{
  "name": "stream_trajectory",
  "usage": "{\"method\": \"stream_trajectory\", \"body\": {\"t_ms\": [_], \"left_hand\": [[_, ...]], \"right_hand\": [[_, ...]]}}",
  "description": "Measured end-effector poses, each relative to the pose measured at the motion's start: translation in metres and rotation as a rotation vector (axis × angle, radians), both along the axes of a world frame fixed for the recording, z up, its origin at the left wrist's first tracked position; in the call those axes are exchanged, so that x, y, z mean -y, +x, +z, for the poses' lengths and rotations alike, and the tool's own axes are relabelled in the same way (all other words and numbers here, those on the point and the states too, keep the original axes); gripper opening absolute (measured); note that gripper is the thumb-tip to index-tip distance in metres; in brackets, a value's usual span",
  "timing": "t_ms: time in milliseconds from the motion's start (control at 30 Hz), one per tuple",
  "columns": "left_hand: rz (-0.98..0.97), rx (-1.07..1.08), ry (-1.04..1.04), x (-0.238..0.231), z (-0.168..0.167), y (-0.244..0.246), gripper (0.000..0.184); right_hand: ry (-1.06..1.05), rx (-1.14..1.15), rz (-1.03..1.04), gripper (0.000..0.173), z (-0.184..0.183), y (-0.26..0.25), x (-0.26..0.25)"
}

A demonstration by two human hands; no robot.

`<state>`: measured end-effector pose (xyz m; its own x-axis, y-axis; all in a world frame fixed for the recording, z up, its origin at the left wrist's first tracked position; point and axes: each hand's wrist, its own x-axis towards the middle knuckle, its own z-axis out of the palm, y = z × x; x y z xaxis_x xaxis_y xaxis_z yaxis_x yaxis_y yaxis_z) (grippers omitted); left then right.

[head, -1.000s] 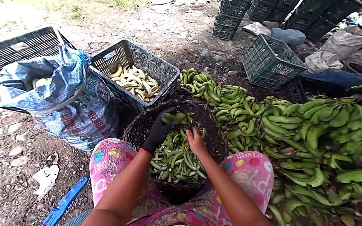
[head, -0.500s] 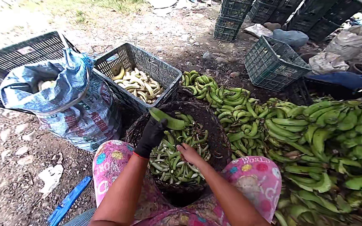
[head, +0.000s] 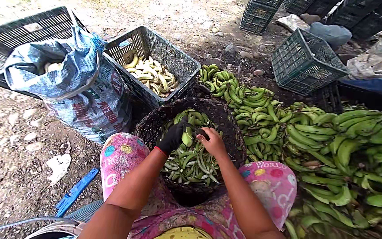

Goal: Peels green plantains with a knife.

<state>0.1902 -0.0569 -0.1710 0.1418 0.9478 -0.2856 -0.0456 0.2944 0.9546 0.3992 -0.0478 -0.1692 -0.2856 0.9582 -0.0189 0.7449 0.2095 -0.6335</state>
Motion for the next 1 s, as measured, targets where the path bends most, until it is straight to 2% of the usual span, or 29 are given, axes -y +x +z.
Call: {"method": "stream_trajectory", "body": {"t_ms": [67, 133, 200, 267, 367, 467, 567, 633, 700, 767, 900, 1000], "left_hand": [[-0.021, 0.076, 0.013, 0.009, 0.002, 0.014, 0.06], [-0.038, 0.102, 0.017, 0.016, 0.01, 0.019, 0.065], [-0.025, 0.324, -0.026, 0.012, 0.007, 0.018, 0.066], [-0.022, 0.437, -0.056, 0.002, -0.005, 0.007, 0.073], [0.097, 0.299, -0.018, -0.01, -0.011, -0.007, 0.073], [0.19, 0.21, 0.051, -0.013, -0.011, -0.009, 0.07], [0.081, 0.088, 0.075, 0.0, -0.006, -0.001, 0.068], [-0.059, 0.093, 0.062, 0.008, 0.001, 0.006, 0.061], [-0.139, 0.227, -0.024, 0.013, 0.01, 0.013, 0.058], [-0.148, 0.336, -0.042, 0.009, 0.008, 0.01, 0.054], [0.094, 0.242, 0.108, -0.012, -0.011, -0.012, 0.06], [0.236, 0.281, 0.091, -0.014, -0.005, -0.013, 0.062]], "right_hand": [[-0.02, 0.046, -0.18, 0.057, 0.0, 0.011, -0.015], [-0.098, 0.002, -0.353, 0.056, 0.005, 0.025, -0.028], [-0.114, -0.069, -0.397, 0.056, 0.014, 0.034, -0.029], [-0.09, -0.091, -0.285, 0.055, 0.022, 0.029, -0.015], [-0.02, -0.039, -0.038, 0.063, 0.018, 0.008, 0.017], [0.052, -0.003, 0.041, 0.069, 0.008, -0.008, 0.034], [0.097, 0.038, -0.026, 0.061, 0.006, -0.001, 0.015], [0.123, 0.055, -0.187, 0.055, 0.008, 0.009, -0.005], [0.05, 0.033, -0.346, 0.053, 0.015, 0.023, -0.02], [0.013, -0.003, -0.365, 0.053, 0.022, 0.029, -0.021], [0.095, 0.004, -0.093, 0.062, 0.012, 0.007, 0.016], [0.16, 0.064, 0.04, 0.069, 0.002, -0.014, 0.037]]}}
